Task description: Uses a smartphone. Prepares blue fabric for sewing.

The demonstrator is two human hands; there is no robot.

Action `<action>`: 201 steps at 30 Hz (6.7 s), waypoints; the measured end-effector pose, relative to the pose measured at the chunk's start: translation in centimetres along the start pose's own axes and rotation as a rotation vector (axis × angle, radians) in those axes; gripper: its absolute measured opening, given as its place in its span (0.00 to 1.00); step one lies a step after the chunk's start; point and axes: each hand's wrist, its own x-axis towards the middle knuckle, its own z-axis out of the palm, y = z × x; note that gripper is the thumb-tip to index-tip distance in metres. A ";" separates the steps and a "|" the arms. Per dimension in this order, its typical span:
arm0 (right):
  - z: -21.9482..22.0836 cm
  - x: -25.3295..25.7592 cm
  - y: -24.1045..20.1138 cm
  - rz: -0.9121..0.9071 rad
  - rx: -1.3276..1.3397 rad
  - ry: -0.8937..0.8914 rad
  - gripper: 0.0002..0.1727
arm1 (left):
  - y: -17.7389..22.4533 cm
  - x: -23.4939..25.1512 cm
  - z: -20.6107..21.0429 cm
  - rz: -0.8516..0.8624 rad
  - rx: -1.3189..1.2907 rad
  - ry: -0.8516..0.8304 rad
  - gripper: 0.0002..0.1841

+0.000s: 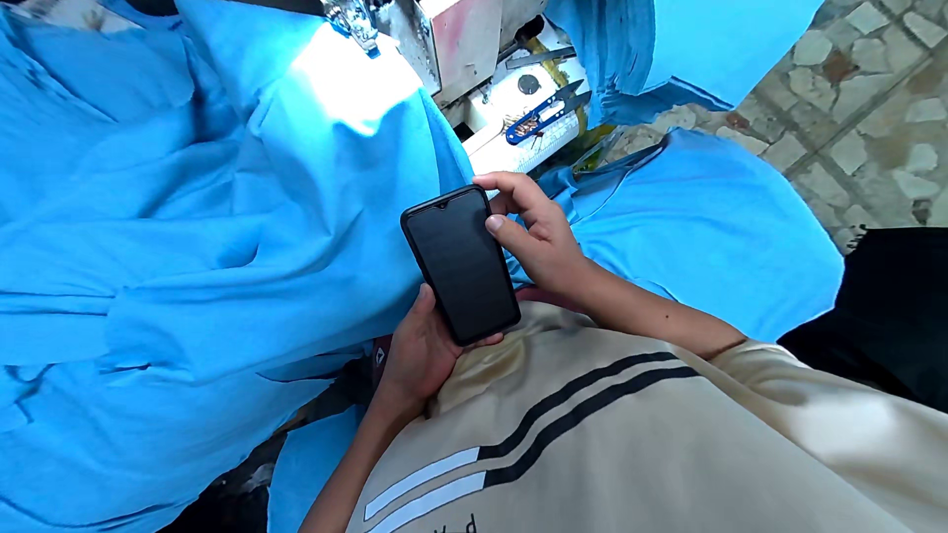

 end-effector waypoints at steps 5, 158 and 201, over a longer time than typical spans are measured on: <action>0.0 0.0 0.0 0.015 0.011 0.000 0.24 | 0.0 0.0 0.1 -0.001 -0.003 0.007 0.24; -1.1 -3.2 1.9 -0.462 -0.275 -0.116 0.17 | 1.8 0.5 0.0 0.083 0.046 -0.020 0.24; -1.1 -3.1 1.7 -0.462 -0.254 -0.123 0.17 | 1.7 0.4 -0.2 0.081 0.037 -0.016 0.24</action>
